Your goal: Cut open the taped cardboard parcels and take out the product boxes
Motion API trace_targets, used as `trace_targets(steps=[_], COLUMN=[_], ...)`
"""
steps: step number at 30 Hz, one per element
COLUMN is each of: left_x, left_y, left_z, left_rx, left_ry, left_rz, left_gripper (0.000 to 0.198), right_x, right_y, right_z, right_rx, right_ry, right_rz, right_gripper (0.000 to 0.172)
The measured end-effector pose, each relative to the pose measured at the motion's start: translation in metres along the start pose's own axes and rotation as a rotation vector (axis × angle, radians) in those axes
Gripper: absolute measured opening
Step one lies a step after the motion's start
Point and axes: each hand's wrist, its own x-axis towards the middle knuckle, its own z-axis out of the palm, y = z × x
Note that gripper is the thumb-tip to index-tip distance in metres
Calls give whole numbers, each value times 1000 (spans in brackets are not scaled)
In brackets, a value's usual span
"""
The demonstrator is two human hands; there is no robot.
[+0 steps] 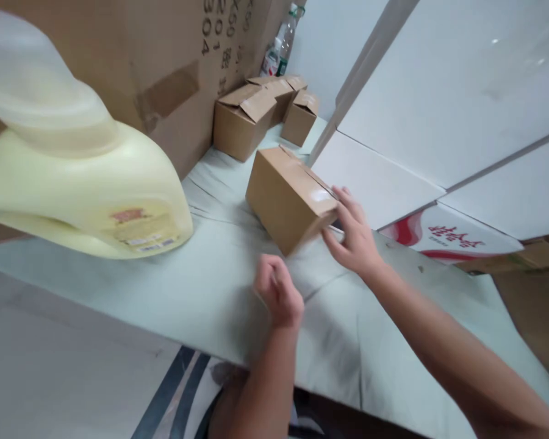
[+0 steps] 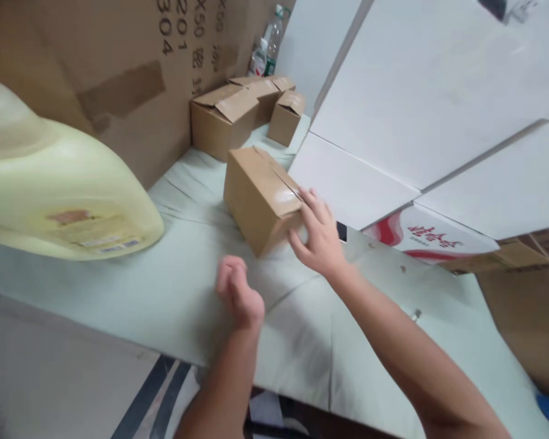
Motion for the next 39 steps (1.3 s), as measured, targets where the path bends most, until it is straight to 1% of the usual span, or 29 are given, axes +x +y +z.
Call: trace_targets(steps=[1,2,3,5,6,7,8,10,12,14,16,17,19,20,21,23,25,26,28,32,34,35,36,37,39], left_x=[5,8,11,10,8,3,-3,-16,-32,-49,-65,-72,-84,-89,-94,-100,-103,-104,-102,-97,-98,-99,-100,-102,-106], left_y=[1,1,1,1,1,0,-1,-1,1,8,15,18,23,25,27,32,36,38,39,37,35,35,34,34,34], left_z=[-3,-5,-6,-6,-5,-3,-1,7,16,26,35,40,48,51,54,58,61,62,61,57,58,59,59,60,59], left_rx=[15,23,28,32,26,13,-10,-15,35,73,66,48,3,-18,-29,-23,0,6,-2,-21,-22,-29,-41,-52,-57], left_ry=[100,122,99,-49,-142,-234,-341,-551,-644,-689,-768,-807,-857,-861,-858,-847,-857,-868,-893,-913,-916,-911,-900,-887,-875], left_rz=[20,49,70,97,89,63,18,-84,-133,-143,-167,-190,-243,-267,-287,-326,-354,-358,-352,-322,-311,-309,-307,-300,-277], left_gripper=[20,16,18,33,42,50,55,62,68,72,71,71,71,70,70,71,69,68,61,47,46,45,45,44,42], right_x=[-35,-69,-103,-164,-190,-211,-227,-246,-258,-274,-296,-307,-326,-332,-335,-337,-334,-333,-331,-329,-325,-323,-321,-318,-310], right_y=[8,17,24,34,37,38,38,38,41,51,68,78,101,112,121,134,137,137,134,133,135,135,133,129,112], right_z=[-15,-28,-39,-48,-46,-42,-35,-24,-26,-39,-55,-62,-70,-71,-72,-71,-70,-70,-71,-71,-76,-81,-89,-99,-123], right_rx=[65,131,195,330,413,514,622,813,888,856,778,715,505,371,243,71,17,11,2,-88,-107,-88,-46,23,260], right_ry=[40,81,127,172,169,141,109,87,181,282,329,342,357,336,282,115,-25,-60,-68,67,152,223,330,478,824], right_rz=[50,149,282,536,621,659,660,611,594,614,652,692,824,895,948,985,972,968,982,1067,1121,1147,1166,1173,1136], right_gripper=[60,61,63,69,71,73,75,82,88,86,77,71,59,55,53,54,52,50,43,29,26,26,26,26,27])
